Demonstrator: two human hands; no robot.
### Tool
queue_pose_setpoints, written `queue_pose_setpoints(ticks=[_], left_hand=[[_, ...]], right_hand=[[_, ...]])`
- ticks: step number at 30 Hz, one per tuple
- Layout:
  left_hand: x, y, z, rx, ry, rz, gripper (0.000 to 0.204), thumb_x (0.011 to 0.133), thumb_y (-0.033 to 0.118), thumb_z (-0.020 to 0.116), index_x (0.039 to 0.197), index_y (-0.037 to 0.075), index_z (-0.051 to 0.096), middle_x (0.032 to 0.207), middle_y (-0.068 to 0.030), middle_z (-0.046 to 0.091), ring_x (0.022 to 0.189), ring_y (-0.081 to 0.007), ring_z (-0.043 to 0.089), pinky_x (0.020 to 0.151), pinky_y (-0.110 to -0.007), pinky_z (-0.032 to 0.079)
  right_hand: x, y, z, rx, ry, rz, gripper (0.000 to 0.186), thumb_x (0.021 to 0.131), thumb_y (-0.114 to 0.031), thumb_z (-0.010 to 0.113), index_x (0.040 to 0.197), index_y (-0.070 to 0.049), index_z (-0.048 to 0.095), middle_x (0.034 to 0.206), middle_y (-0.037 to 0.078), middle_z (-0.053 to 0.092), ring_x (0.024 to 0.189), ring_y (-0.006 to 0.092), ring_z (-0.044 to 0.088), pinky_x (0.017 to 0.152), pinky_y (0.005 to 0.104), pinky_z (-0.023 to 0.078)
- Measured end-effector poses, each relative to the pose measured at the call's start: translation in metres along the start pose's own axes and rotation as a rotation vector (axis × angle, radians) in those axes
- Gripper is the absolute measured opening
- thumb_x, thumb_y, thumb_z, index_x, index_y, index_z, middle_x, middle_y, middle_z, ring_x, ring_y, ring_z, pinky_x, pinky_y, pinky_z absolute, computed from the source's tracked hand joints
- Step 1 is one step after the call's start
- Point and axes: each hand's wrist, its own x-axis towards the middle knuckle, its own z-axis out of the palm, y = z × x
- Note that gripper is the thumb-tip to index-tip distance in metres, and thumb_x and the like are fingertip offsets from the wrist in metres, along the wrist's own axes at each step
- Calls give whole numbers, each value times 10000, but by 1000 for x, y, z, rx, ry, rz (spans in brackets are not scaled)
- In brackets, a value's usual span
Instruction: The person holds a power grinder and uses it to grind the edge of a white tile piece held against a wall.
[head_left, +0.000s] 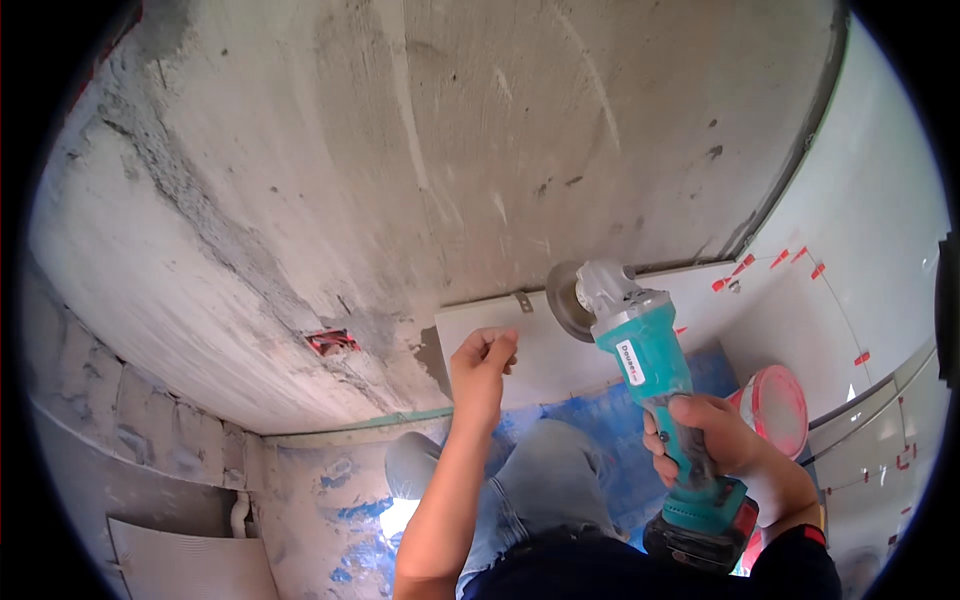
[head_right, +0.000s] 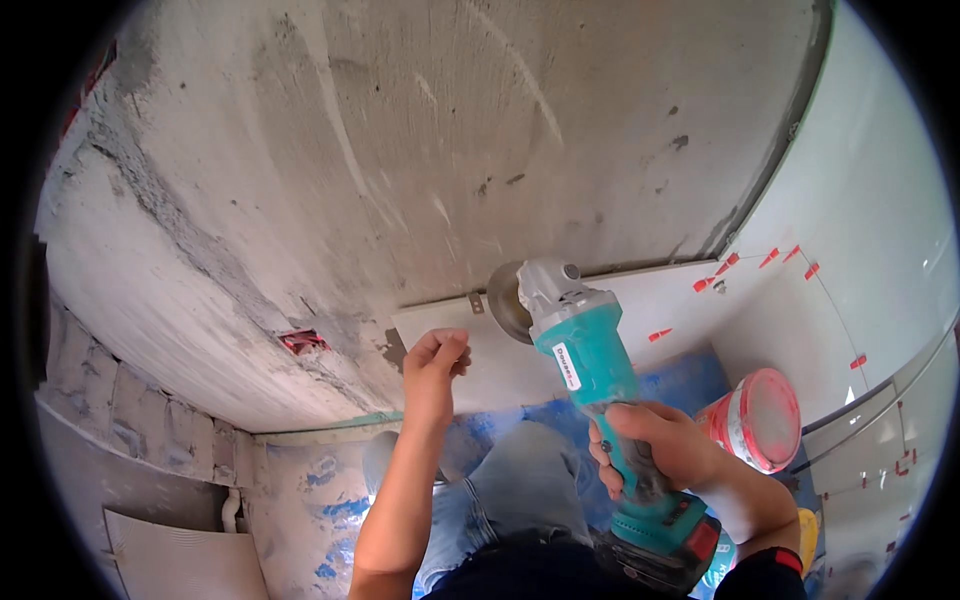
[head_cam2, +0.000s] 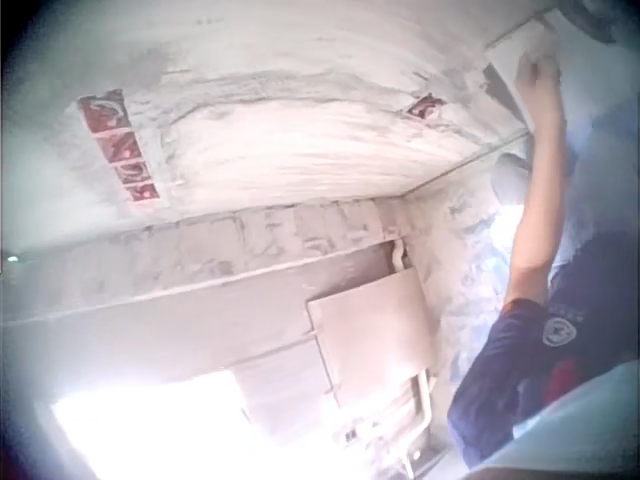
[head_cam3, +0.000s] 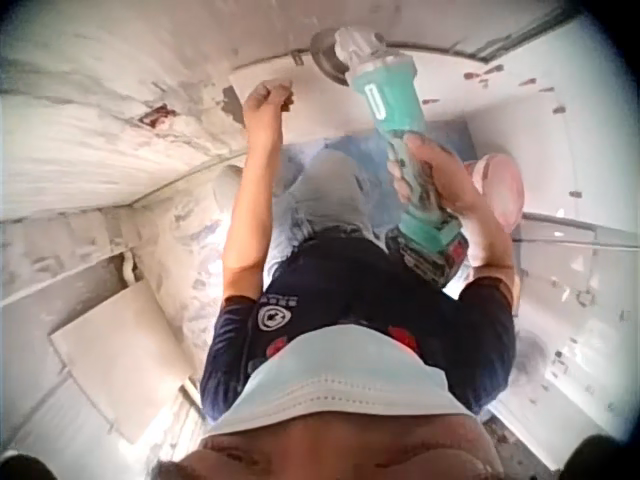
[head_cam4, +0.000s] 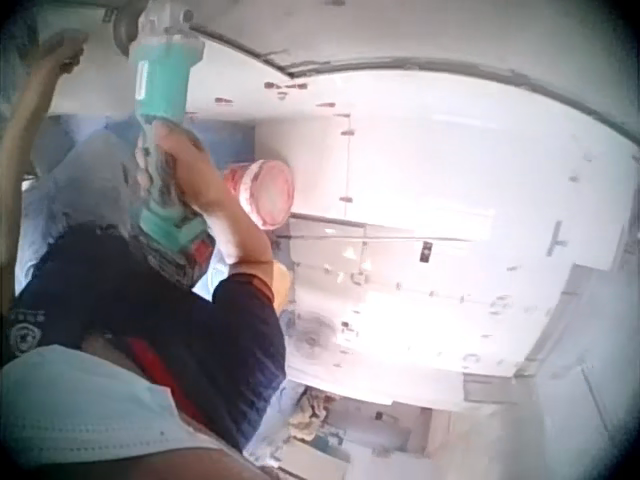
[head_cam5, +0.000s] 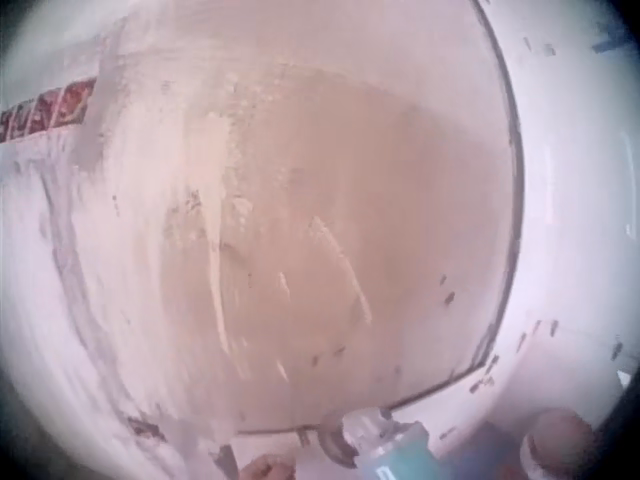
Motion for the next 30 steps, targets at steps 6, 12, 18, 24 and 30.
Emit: queue_pose_setpoints(ticks=[6, 12, 18, 24, 30], left_hand=[[-44, -4, -13, 176, 64, -32, 269, 966, 234, 631, 810, 15, 637, 706, 3, 583, 684, -82, 503, 632, -240, 394], [-111, 37, 19, 150, -491, -127, 502, 1041, 422, 449, 1214, -33, 573, 1038, -97, 671, 985, -157, 615, 895, -312, 469], [-108, 46, 51, -72, -751, -193, 447, 1057, 363, 433, 1285, -22, 450, 1043, -104, 651, 974, -141, 627, 884, -308, 467], [-113, 46, 70, -187, -646, -201, 359, 1037, 337, 500, 1036, -21, 470, 842, -105, 678, 782, -171, 678, 718, -303, 490], [-101, 54, 66, -2, -644, -165, 387, 1041, 342, 485, 1104, -39, 496, 824, -95, 691, 799, -159, 679, 762, -290, 483]], right_hand=[[12, -5, 15, -212, 17, -73, 350, 959, -370, 536, 974, -22, 569, 802, 96, 595, 669, 185, 611, 668, 322, 483], [29, -18, 28, -360, -81, 28, 382, 989, -400, 495, 946, -29, 577, 739, 81, 627, 692, 156, 603, 670, 288, 460], [12, -38, 40, -358, 67, 118, 419, 985, -421, 516, 1028, -12, 596, 770, 92, 638, 682, 166, 610, 627, 285, 477], [8, -50, 62, -407, 217, 130, 397, 959, -424, 556, 998, -35, 623, 767, 81, 630, 659, 164, 615, 588, 286, 475], [13, -55, 74, -395, 409, 138, 406, 912, -428, 604, 995, -31, 627, 767, 92, 637, 610, 180, 612, 558, 293, 478]])
